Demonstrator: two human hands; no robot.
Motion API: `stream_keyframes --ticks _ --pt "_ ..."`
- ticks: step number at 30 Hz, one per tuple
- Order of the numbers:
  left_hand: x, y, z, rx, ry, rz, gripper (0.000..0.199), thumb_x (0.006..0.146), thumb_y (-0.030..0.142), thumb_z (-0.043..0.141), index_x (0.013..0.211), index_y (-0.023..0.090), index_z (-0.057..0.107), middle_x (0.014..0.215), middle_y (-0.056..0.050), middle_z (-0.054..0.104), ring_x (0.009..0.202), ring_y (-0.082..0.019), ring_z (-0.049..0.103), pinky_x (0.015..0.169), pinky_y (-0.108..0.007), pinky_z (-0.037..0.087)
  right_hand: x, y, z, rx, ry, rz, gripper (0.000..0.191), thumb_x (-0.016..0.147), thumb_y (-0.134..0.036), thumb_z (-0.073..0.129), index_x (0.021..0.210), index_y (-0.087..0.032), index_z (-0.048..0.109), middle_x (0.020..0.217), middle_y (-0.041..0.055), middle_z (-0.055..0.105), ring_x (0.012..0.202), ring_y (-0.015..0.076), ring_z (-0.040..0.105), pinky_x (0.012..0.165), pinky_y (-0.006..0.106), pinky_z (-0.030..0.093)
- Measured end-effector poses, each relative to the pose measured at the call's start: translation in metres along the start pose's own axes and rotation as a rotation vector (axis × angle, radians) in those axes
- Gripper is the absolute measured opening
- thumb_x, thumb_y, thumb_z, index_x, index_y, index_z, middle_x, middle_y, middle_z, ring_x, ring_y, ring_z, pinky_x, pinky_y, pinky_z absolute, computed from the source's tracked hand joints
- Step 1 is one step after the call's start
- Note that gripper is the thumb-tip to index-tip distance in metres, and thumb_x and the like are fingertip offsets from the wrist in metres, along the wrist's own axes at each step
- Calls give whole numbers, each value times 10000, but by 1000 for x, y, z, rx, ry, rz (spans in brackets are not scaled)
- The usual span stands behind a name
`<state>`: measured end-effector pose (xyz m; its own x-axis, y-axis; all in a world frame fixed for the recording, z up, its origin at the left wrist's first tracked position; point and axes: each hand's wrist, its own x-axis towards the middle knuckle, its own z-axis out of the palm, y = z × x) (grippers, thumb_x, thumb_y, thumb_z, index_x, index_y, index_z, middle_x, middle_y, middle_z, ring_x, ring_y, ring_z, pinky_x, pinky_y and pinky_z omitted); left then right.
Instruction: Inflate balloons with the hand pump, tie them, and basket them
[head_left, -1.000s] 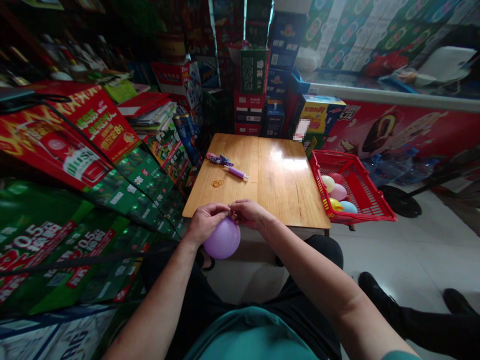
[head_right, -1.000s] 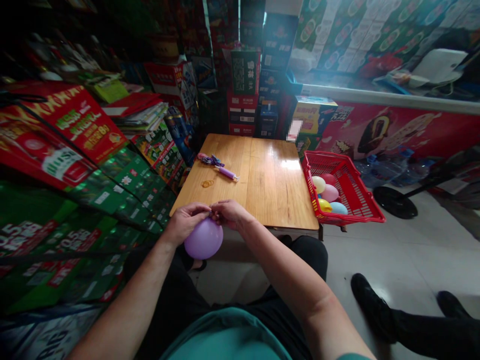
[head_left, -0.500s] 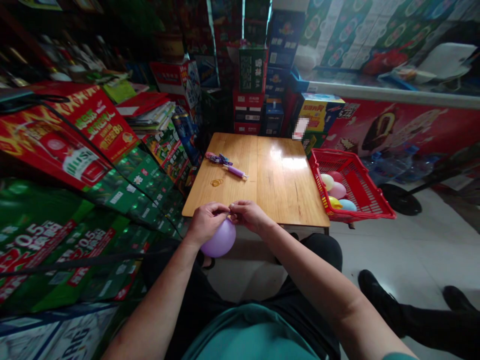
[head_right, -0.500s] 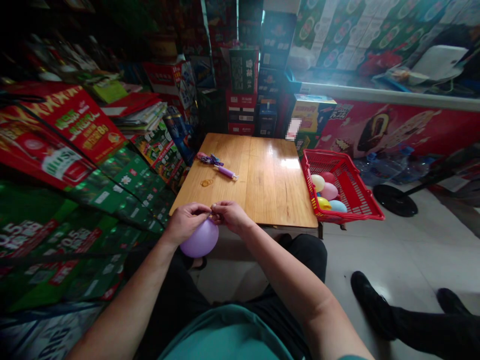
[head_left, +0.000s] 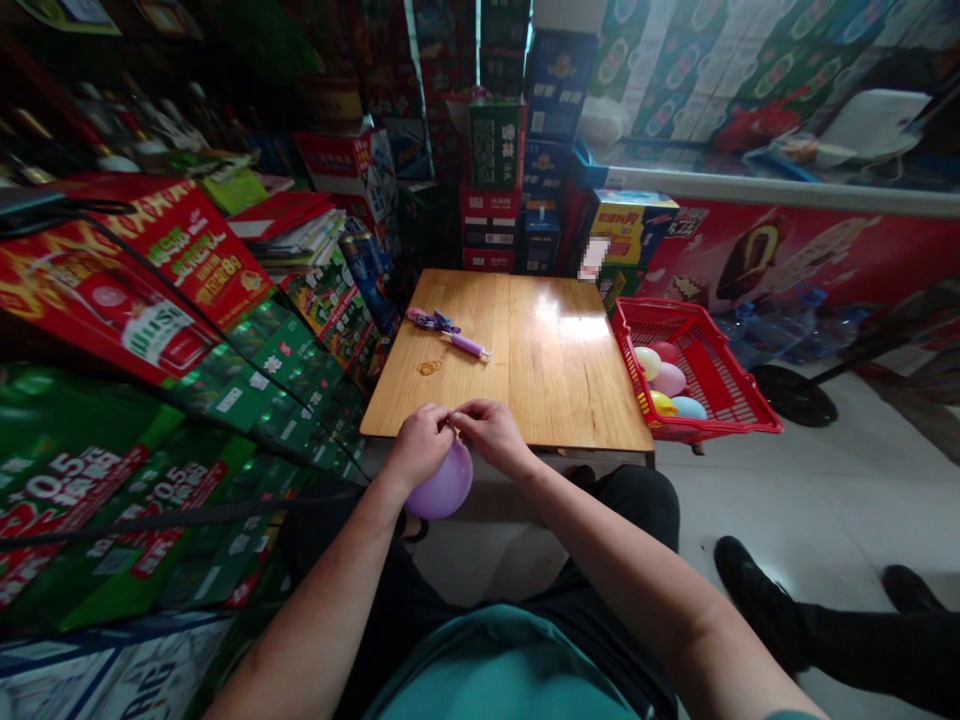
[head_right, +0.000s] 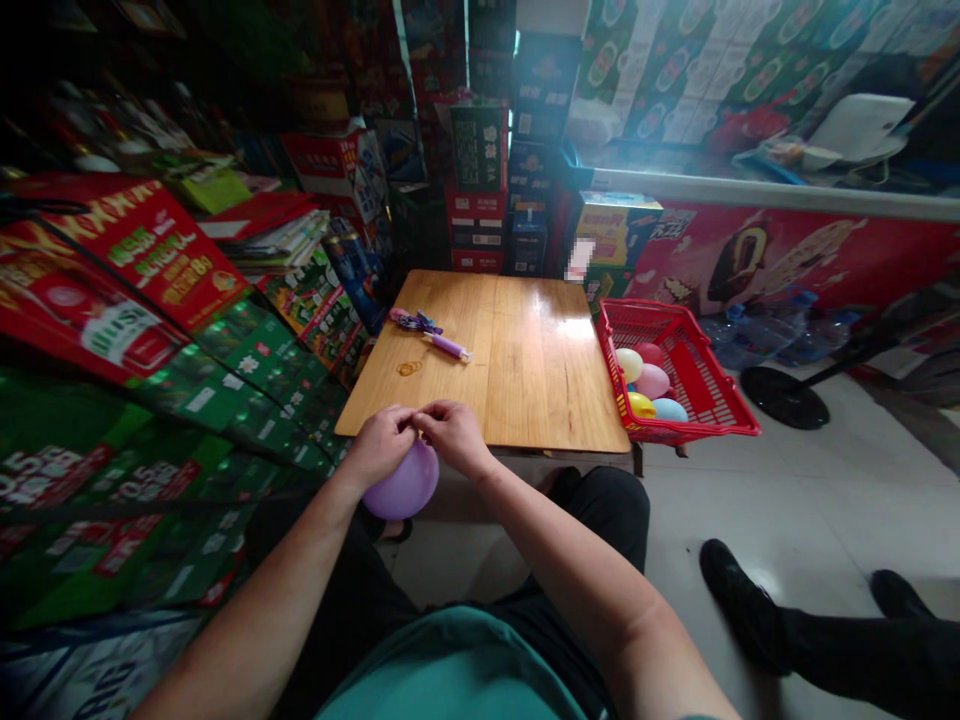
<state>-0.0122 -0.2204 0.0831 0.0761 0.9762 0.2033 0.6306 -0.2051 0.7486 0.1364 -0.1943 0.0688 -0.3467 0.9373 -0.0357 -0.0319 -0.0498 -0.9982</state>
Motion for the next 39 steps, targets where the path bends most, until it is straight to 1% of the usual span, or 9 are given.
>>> stream_keyframes --ticks 5,10,16,20,24,29,32,36,39 --pt "-2 -3 1 -261 3 -132 148 790 282 673 865 200 771 835 -73 739 817 -240 683 750 -329 514 -7 -4 -1 -35 33 6 225 824 -376 653 738 -168 657 602 -6 600 560 119 531 529 222 391" --pt "-5 -4 0 -616 34 -319 325 721 408 803 924 157 763 898 -88 759 791 -214 691 753 -319 524 -7 5 -8 83 105 51 191 805 -317 618 674 -193 554 554 -32 539 521 108 484 522 223 375" --pt "-4 -2 -1 -809 69 -406 431 683 414 844 996 131 757 901 -96 750 760 -178 678 722 -291 525 -7 4 -10 62 104 59 122 783 -278 601 703 -193 568 550 -47 508 515 108 451 509 227 350" --pt "-1 1 2 -757 158 -406 444 661 394 851 994 121 745 899 -97 745 764 -187 682 709 -293 535 -12 -4 -10 -53 116 12 85 774 -252 621 724 -186 599 633 -29 558 588 115 491 553 227 376" --pt "0 10 8 -705 136 -341 432 660 416 850 957 135 712 895 -83 736 789 -199 692 719 -297 552 -20 -10 -13 -167 113 -65 122 795 -308 683 832 -194 656 674 -28 562 618 123 497 555 232 362" --pt "2 29 15 -609 102 -242 406 706 464 814 949 162 695 878 -61 727 785 -206 692 712 -299 559 -30 -21 -24 -253 143 -119 113 822 -287 668 756 -197 649 634 -35 536 608 122 483 564 242 346" --pt "4 39 20 -467 120 -159 387 759 472 770 1003 179 709 951 -75 736 866 -234 698 789 -331 557 -32 -23 -40 -234 204 -151 95 816 -253 647 740 -197 642 666 -26 570 645 129 511 594 242 373" --pt "10 39 27 -129 247 -45 410 831 503 685 1108 202 703 1148 -113 699 1079 -291 649 923 -391 519 -32 -20 -75 -158 358 -116 82 806 -264 629 754 -201 631 691 -11 598 654 138 534 592 241 401" --pt "18 33 40 -152 265 -150 525 830 579 651 1163 175 675 1186 -141 683 1110 -317 637 933 -422 516 -37 -17 -104 -62 438 -62 111 828 -302 591 763 -213 587 621 -23 579 567 134 525 538 245 401"
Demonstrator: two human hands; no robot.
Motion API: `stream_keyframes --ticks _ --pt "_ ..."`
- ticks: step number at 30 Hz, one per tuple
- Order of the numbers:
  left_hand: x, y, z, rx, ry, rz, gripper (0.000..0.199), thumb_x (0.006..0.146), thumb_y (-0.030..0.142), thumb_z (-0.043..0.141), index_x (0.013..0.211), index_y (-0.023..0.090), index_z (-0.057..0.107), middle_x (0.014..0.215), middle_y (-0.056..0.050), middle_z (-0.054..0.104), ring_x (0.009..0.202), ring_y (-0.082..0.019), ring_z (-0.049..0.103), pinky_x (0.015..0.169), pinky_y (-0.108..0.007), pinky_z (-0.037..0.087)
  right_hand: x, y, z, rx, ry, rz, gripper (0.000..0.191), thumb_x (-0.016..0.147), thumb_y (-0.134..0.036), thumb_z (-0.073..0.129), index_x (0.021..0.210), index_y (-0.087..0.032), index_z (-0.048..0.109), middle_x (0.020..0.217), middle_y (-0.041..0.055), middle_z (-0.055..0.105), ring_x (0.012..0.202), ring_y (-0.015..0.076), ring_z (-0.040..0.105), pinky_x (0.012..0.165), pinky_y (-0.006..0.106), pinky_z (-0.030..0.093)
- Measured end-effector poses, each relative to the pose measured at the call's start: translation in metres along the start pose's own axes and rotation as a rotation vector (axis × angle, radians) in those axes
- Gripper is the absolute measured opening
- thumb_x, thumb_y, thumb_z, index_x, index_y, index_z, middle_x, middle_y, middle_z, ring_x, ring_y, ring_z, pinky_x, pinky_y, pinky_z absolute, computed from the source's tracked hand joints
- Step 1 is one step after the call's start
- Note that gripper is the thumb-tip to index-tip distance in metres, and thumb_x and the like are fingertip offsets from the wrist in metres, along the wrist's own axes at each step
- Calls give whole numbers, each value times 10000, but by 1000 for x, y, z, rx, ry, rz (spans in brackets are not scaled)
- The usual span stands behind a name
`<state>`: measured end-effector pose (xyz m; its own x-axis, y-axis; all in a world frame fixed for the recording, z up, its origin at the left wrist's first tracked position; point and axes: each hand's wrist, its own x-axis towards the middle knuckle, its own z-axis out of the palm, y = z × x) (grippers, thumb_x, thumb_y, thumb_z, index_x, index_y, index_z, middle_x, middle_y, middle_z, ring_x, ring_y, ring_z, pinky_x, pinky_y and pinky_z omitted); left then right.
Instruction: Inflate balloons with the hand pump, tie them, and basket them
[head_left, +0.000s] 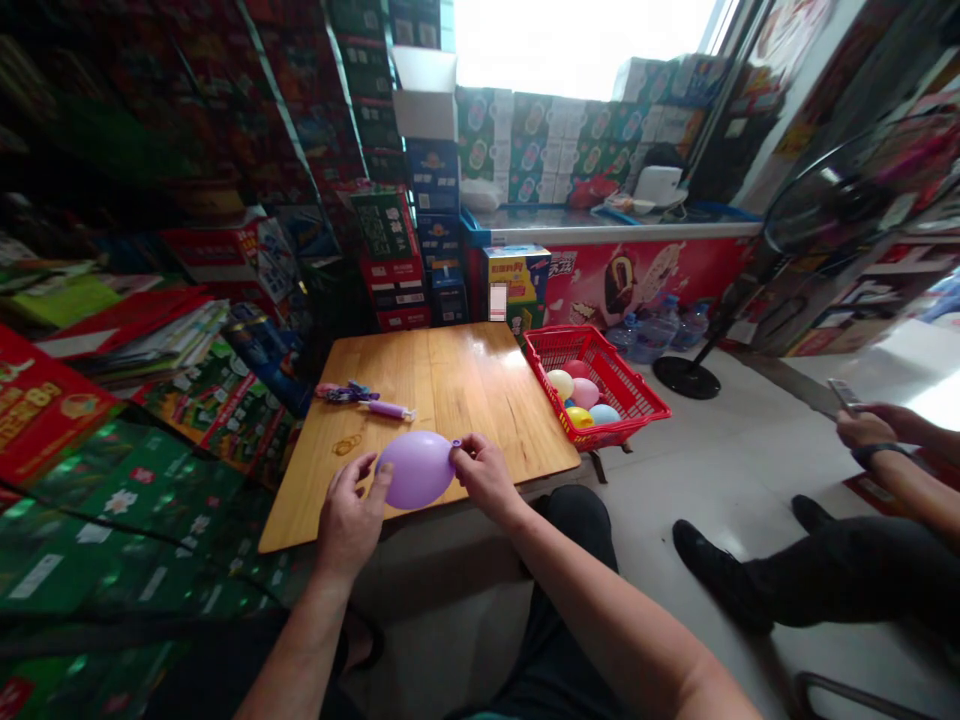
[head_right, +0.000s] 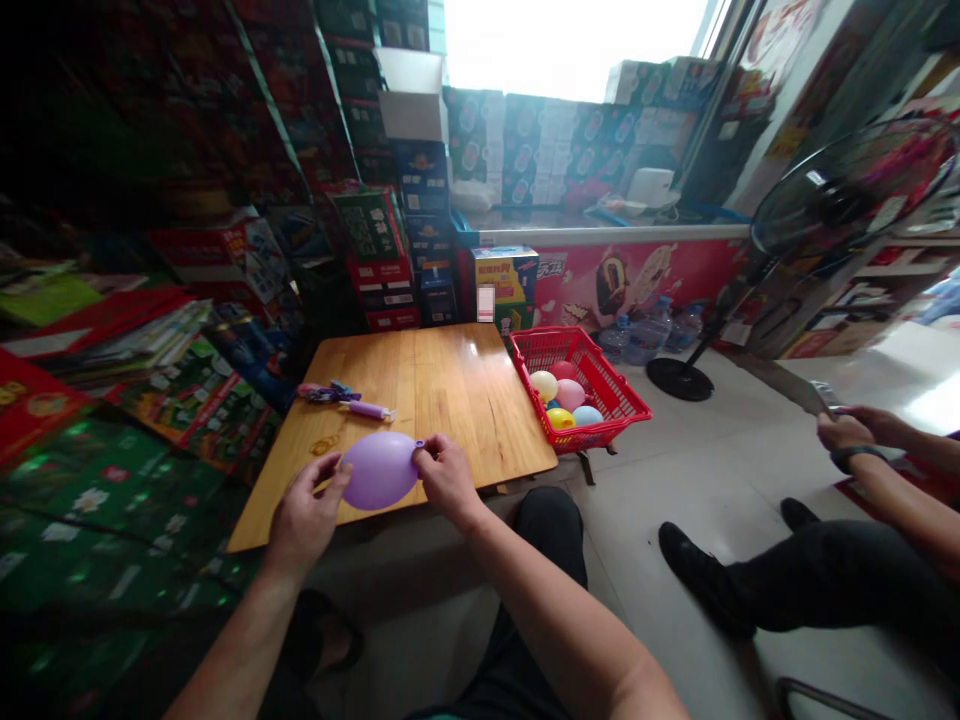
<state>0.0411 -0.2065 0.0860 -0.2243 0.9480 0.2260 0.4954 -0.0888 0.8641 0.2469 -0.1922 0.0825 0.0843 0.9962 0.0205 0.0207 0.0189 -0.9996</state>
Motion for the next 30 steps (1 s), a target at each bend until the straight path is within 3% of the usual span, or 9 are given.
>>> stream_keyframes --ticks 3,5,10,15,19,25,30 --pt "3 -2 25 -210 -106 -152 603 808 653 636 1148 156 665 1124 -133 707 1046 -304 667 878 -408 545 3 6 -26 55 53 29 142 836 -332 570 748 -222 552 561 -40 542 508 133 517 504 249 405" --pt "3 3 45 -317 -146 -167 621 794 668 648 1142 154 653 1104 -126 711 1023 -291 675 839 -389 560 6 11 -43 64 107 18 149 828 -339 572 737 -222 549 560 -41 539 506 131 523 503 249 416" --pt "6 32 104 -331 -135 -95 525 821 596 674 1126 173 620 1099 -119 693 1033 -273 664 872 -385 546 23 31 -94 117 217 50 108 762 -313 608 789 -212 579 588 -34 568 522 138 547 490 250 457" --pt "21 64 178 -289 -183 9 444 874 535 638 1141 180 618 1187 -139 628 1124 -276 618 932 -397 521 51 47 -157 168 367 86 186 752 -353 651 815 -199 568 631 -18 593 541 142 577 500 259 490" --pt "40 82 244 -171 -220 113 429 893 533 603 1133 183 658 1167 -146 609 1128 -293 599 944 -429 501 79 58 -211 165 481 100 202 736 -338 674 828 -190 573 671 -7 600 560 136 582 508 253 495" --pt "80 102 339 -198 -341 208 486 895 495 613 1222 136 622 1179 -181 623 1111 -296 610 967 -434 471 134 79 -285 167 639 123 232 682 -267 684 882 -191 592 691 -8 623 561 138 596 462 228 469" --pt "123 114 398 -117 -433 299 486 884 443 639 1244 122 591 1218 -184 636 1115 -294 611 973 -438 467 179 96 -326 271 660 209 183 663 -199 662 826 -181 579 636 -4 624 537 136 602 451 218 466"
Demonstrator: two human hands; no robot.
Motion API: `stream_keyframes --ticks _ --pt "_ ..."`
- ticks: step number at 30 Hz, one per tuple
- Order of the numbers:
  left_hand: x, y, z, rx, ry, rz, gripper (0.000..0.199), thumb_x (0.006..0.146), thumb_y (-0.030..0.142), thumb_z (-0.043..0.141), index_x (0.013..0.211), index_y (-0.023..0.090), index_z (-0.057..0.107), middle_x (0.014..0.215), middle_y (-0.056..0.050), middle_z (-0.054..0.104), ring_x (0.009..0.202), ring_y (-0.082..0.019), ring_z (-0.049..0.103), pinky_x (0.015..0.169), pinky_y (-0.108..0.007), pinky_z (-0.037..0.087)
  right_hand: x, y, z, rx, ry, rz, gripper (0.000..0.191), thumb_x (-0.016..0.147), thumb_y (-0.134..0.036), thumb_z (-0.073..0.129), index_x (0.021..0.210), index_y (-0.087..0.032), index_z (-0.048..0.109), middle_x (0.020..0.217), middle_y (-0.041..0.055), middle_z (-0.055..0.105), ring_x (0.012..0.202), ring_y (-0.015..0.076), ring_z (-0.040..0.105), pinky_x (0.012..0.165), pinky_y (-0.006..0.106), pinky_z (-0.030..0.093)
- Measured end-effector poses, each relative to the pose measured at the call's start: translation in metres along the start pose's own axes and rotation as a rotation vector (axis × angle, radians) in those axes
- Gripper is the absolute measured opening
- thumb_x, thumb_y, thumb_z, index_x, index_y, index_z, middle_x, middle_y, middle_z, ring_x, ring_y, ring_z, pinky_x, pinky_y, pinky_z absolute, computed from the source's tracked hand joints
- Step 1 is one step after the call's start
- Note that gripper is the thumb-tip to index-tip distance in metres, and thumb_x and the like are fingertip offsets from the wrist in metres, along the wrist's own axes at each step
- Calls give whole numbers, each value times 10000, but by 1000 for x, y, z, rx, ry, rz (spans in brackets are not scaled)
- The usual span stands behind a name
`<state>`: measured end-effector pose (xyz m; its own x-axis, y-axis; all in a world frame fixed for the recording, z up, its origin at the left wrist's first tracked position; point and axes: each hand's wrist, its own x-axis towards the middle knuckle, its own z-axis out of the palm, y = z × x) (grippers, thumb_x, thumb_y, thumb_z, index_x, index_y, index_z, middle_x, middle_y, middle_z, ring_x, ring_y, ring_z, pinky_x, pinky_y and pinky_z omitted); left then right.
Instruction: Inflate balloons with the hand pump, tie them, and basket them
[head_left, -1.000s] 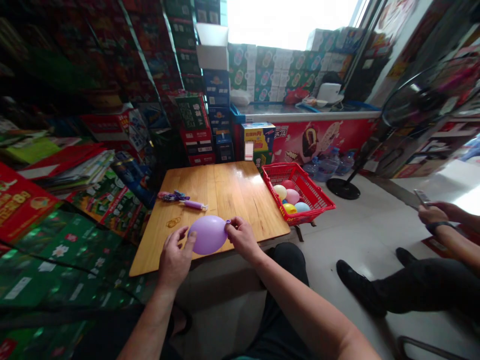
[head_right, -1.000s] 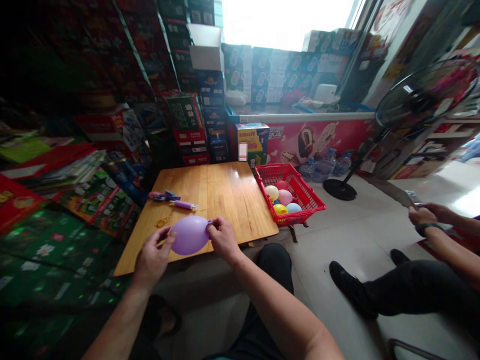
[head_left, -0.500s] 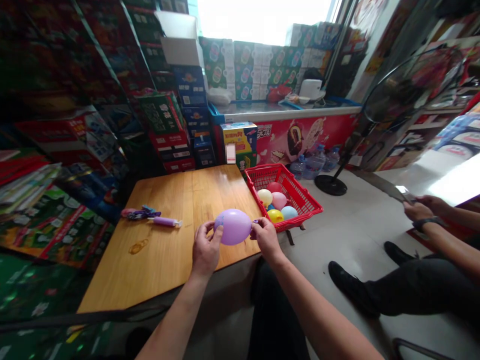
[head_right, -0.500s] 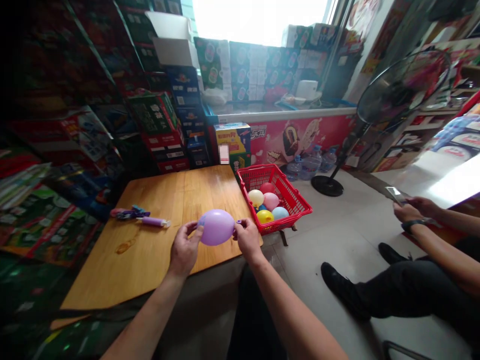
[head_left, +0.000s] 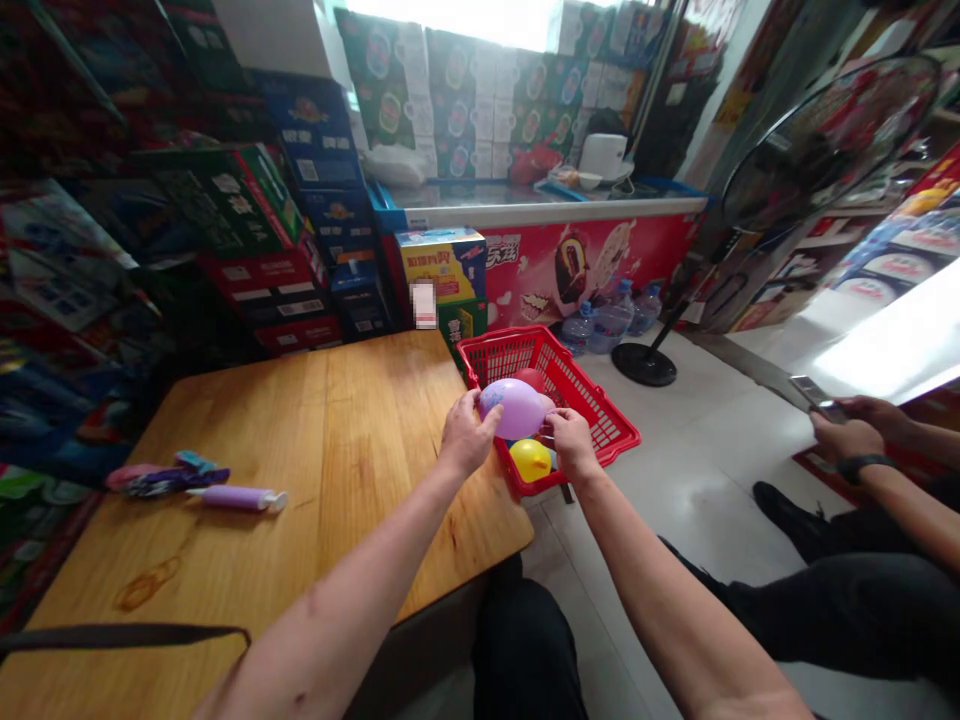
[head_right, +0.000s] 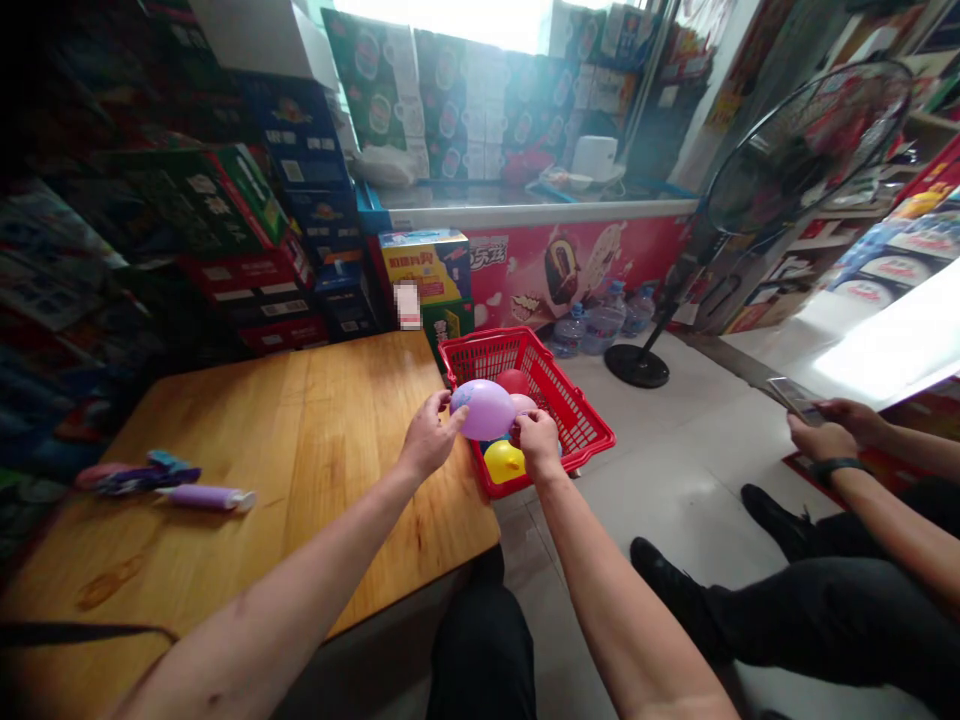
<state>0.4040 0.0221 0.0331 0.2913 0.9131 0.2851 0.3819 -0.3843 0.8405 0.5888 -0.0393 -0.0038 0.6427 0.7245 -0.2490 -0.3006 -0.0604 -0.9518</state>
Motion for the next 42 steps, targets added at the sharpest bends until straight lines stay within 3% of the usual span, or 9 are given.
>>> stream_keyframes --ticks 6,10,14,18,22,28,33,38,42 --pt "61 -9 24 27 -143 127 354 869 358 659 1150 143 645 1122 -140 675 1014 -246 636 924 -392 499 50 6 -2 151 11 149 155 677 -147 653 700 -189 505 535 -23 571 458 115 553 462 231 490" --pt "84 -12 35 29 -129 141 419 852 351 685 1203 130 626 1156 -149 662 1025 -239 634 924 -381 504 79 7 0 208 66 185 131 749 -159 640 724 -189 515 550 -23 584 481 108 576 497 217 517" --pt "81 -14 36 30 -25 124 421 850 323 688 1211 117 619 1151 -154 662 994 -235 644 912 -387 511 102 10 9 198 79 202 78 798 -184 631 782 -180 555 650 8 642 595 137 663 566 244 570" --pt "53 -16 20 -33 -8 81 391 856 302 684 1208 141 629 1079 -127 678 939 -213 659 862 -362 531 104 20 17 128 144 170 131 756 -159 661 794 -190 539 641 -23 605 588 130 657 510 207 539" --pt "-4 -9 -13 -105 53 -14 371 894 344 651 1210 151 639 1052 -125 687 905 -207 673 790 -335 545 88 30 17 42 192 71 173 695 -152 678 810 -188 554 629 -33 592 567 126 628 465 189 499" --pt "-136 -5 -76 -97 79 -116 305 933 372 600 1185 211 661 978 -64 701 845 -178 664 762 -300 546 26 21 13 -76 133 -119 231 683 -222 678 901 -149 655 759 29 682 660 157 651 494 212 498" --pt "-253 -38 -137 13 118 -240 318 936 395 579 1191 220 652 1111 -87 706 902 -205 691 784 -327 574 -95 20 9 -216 -114 -328 257 821 -354 646 971 -149 687 842 58 711 688 167 652 600 259 522" --pt "-355 -77 -218 239 158 -307 375 894 397 599 1225 226 642 1213 -105 675 979 -249 698 753 -352 599 -228 48 -6 -514 -476 -470 204 922 -324 562 995 -184 691 865 62 719 754 194 663 703 292 516" --pt "-412 -90 -296 497 377 -258 451 900 406 566 1302 201 578 1431 -142 533 1282 -311 552 985 -456 534 -276 68 -13 -936 -666 -789 175 932 -247 532 891 -199 695 882 72 710 845 213 649 796 306 453"
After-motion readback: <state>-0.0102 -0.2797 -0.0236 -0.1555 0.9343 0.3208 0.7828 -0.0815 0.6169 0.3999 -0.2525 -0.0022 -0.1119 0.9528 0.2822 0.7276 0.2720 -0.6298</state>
